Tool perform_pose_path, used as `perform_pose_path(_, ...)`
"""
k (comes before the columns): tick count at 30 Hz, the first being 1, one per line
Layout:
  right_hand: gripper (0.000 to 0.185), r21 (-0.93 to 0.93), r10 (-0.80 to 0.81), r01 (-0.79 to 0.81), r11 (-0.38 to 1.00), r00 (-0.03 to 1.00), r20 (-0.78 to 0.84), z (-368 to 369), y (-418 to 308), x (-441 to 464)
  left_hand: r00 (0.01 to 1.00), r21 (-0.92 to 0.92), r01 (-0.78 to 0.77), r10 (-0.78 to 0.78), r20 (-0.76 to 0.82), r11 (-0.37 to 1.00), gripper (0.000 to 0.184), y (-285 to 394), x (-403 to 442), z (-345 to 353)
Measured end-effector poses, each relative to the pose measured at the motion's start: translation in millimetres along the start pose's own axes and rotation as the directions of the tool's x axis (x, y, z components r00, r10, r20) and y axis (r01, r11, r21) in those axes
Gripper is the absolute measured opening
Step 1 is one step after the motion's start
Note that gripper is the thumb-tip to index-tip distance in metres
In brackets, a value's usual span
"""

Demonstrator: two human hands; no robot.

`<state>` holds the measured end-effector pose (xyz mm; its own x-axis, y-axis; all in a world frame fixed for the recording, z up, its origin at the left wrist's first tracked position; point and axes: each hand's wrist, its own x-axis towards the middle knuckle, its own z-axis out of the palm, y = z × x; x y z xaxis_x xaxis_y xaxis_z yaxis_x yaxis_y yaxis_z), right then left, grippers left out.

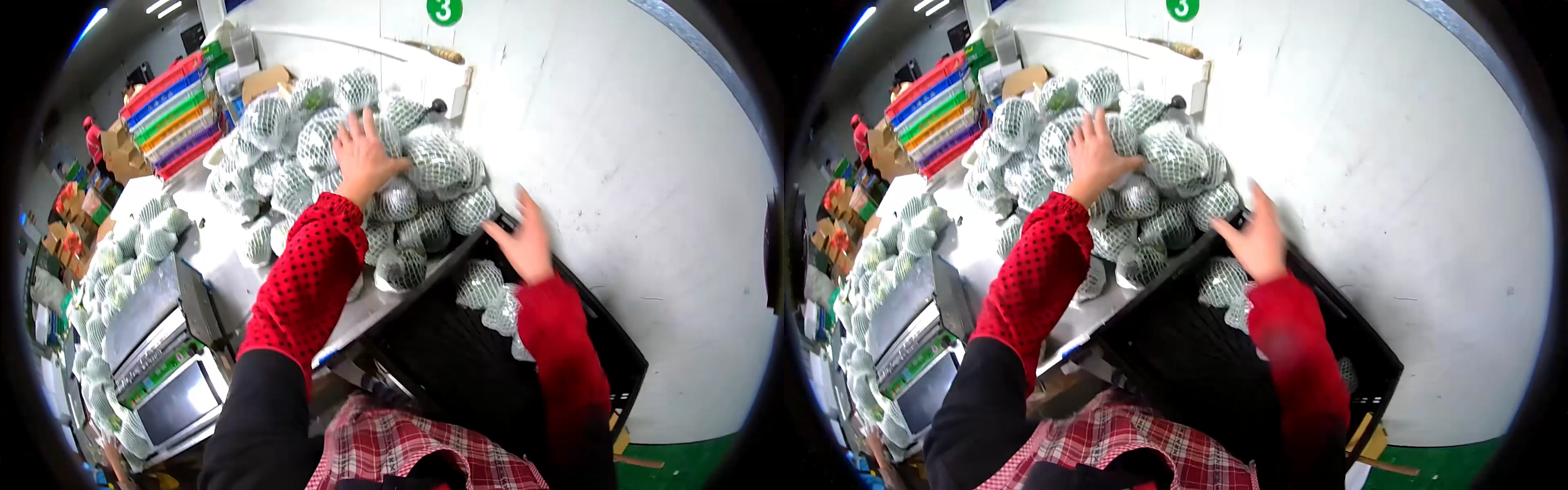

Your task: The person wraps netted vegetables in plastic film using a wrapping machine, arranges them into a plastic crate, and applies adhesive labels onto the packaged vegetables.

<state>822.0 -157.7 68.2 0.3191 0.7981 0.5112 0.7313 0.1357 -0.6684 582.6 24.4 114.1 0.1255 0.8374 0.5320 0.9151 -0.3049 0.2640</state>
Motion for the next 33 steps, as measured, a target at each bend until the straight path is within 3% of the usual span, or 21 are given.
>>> perform_pose_path(1,0.099,0.102,-0.081,0.073,0.992,0.993,0.083,32,-26,42,0.989,0.091,0.012,-0.025,0.147,0.996,0.122,-3,9,2)
perform_pose_path(2,0.105,-0.126,-0.210,0.208,0.970,0.978,-0.004,73,-29,76,0.992,0.230,-0.023,-0.007,0.126,0.973,0.120,-3,11,8)
perform_pose_path(4,0.115,-0.468,-0.136,0.169,0.868,0.985,0.103,132,-42,118,0.998,0.250,-0.048,0.035,0.058,0.967,0.119,-3,11,16)
perform_pose_path(6,0.111,-0.531,0.022,0.115,0.839,0.970,0.244,144,-60,139,0.992,0.220,-0.082,0.058,0.113,0.972,0.116,-12,20,7)
perform_pose_path(10,0.100,-0.554,-0.097,0.154,0.818,0.987,0.131,107,-79,122,0.997,-0.138,-0.058,0.064,0.040,0.989,0.112,-29,36,0)
perform_pose_path(12,0.097,-0.346,-0.189,0.169,0.923,0.982,-0.024,61,-72,89,0.986,-0.368,-0.166,0.158,-0.052,0.915,0.104,-33,26,-24)
perform_pose_path(13,0.094,-0.124,-0.254,0.240,0.963,0.960,-0.116,38,-54,69,0.917,-0.397,-0.382,0.290,-0.272,0.835,0.095,-27,6,-39)
perform_pose_path(14,0.095,0.063,-0.156,0.164,0.984,0.981,-0.115,10,-47,37,0.904,-0.529,-0.424,0.379,-0.199,0.735,0.090,-11,-17,-65)
perform_pose_path(15,0.092,0.121,-0.068,0.077,0.990,0.995,-0.073,-16,-31,6,0.822,-0.514,-0.544,0.543,-0.169,0.663,0.089,0,-40,-85)
perform_pose_path(16,0.089,0.455,0.182,-0.190,0.870,0.981,0.062,-42,-44,-33,0.778,-0.651,-0.510,0.624,-0.071,0.562,0.092,10,-66,-92)
perform_pose_path(17,0.082,0.402,0.377,-0.390,0.828,0.919,0.116,-68,-38,-72,0.728,-0.743,-0.444,0.685,0.027,0.502,0.094,21,-95,-89)
perform_pose_path(19,0.072,0.358,0.469,-0.529,0.769,0.848,0.245,-104,25,-163,0.546,-0.800,-0.398,0.817,0.187,0.449,0.099,43,-153,-66)
perform_pose_path(20,0.074,0.348,0.676,-0.732,0.586,0.678,0.288,-113,41,-205,0.377,-0.775,-0.309,0.820,0.432,0.551,0.100,56,-172,-59)
perform_pose_path(22,0.076,0.326,0.774,-0.838,0.438,0.536,0.337,-104,41,-266,0.090,-0.705,-0.348,0.771,0.630,0.617,0.100,69,-208,-34)
perform_pose_path(24,0.084,0.294,0.778,-0.902,0.316,0.424,0.464,-64,65,-314,-0.010,-0.551,-0.390,0.594,0.804,0.738,0.103,70,-227,6)
perform_pose_path(25,0.087,0.235,0.785,-0.890,0.390,0.455,0.421,-28,66,-333,-0.037,-0.470,-0.414,0.502,0.864,0.779,0.105,69,-235,34)
perform_pose_path(26,0.091,0.178,0.784,-0.870,0.460,0.492,0.379,4,67,-341,-0.053,-0.368,-0.590,0.420,0.906,0.719,0.099,66,-249,54)
perform_pose_path(29,0.098,0.194,0.710,-0.903,0.383,0.422,0.564,9,45,-305,0.010,-0.355,-0.686,0.496,0.869,0.636,0.089,52,-262,69)
perform_pose_path(31,0.098,0.075,0.649,-0.843,0.533,0.464,0.603,6,68,-312,0.042,-0.436,-0.618,0.581,0.813,0.654,0.077,41,-259,69)
perform_pose_path(32,0.094,0.018,0.605,-0.788,0.616,0.487,0.630,7,91,-325,-0.018,-0.316,-0.739,0.453,0.891,0.594,0.070,58,-250,36)
perform_pose_path(33,0.070,-0.148,0.594,-0.637,0.757,0.574,0.564,-6,85,-314,0.172,-0.206,-0.907,0.769,0.615,0.368,0.058,43,-276,38)
